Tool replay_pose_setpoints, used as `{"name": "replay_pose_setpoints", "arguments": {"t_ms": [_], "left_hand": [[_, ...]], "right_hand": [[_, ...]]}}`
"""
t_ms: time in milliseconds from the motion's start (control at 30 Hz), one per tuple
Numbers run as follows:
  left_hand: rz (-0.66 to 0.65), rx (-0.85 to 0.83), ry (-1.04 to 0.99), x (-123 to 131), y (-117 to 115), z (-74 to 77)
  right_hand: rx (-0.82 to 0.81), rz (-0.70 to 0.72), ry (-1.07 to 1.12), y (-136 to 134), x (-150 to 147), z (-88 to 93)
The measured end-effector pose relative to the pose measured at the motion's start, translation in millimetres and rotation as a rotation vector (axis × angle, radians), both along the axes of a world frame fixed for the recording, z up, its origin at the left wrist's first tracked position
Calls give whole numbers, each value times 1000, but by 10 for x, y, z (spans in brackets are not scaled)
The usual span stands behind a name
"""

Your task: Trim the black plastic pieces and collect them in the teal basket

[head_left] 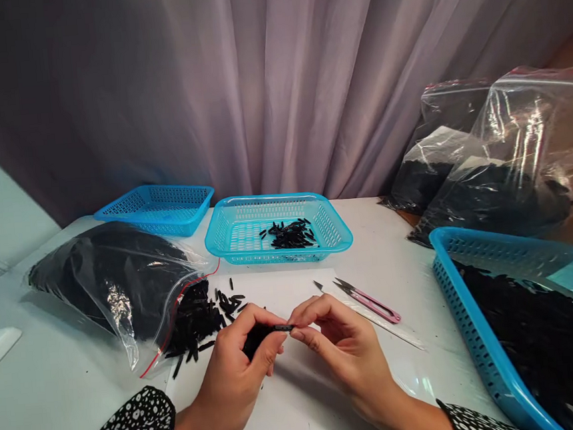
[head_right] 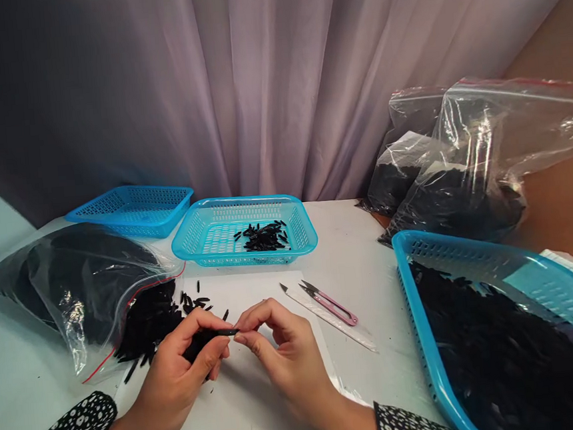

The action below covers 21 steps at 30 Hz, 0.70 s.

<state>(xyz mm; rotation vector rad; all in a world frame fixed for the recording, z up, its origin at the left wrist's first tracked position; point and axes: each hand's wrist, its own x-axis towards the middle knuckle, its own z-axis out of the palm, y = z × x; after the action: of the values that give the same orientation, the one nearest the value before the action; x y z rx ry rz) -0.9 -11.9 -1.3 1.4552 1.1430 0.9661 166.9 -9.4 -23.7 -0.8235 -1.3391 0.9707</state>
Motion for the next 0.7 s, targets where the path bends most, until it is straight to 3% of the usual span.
{"name": "replay_pose_setpoints", "arguments": {"t_ms": [233, 400, 700], "left_hand": [[48, 218, 165, -16, 42, 18], [-1, 335, 246, -37, 64, 32], [-64, 361, 277, -55, 37, 20]], "right_hand": [[173, -32, -209, 14, 20, 16], [301, -97, -328, 23, 21, 15], [355, -110, -432, 14, 23, 12]]}}
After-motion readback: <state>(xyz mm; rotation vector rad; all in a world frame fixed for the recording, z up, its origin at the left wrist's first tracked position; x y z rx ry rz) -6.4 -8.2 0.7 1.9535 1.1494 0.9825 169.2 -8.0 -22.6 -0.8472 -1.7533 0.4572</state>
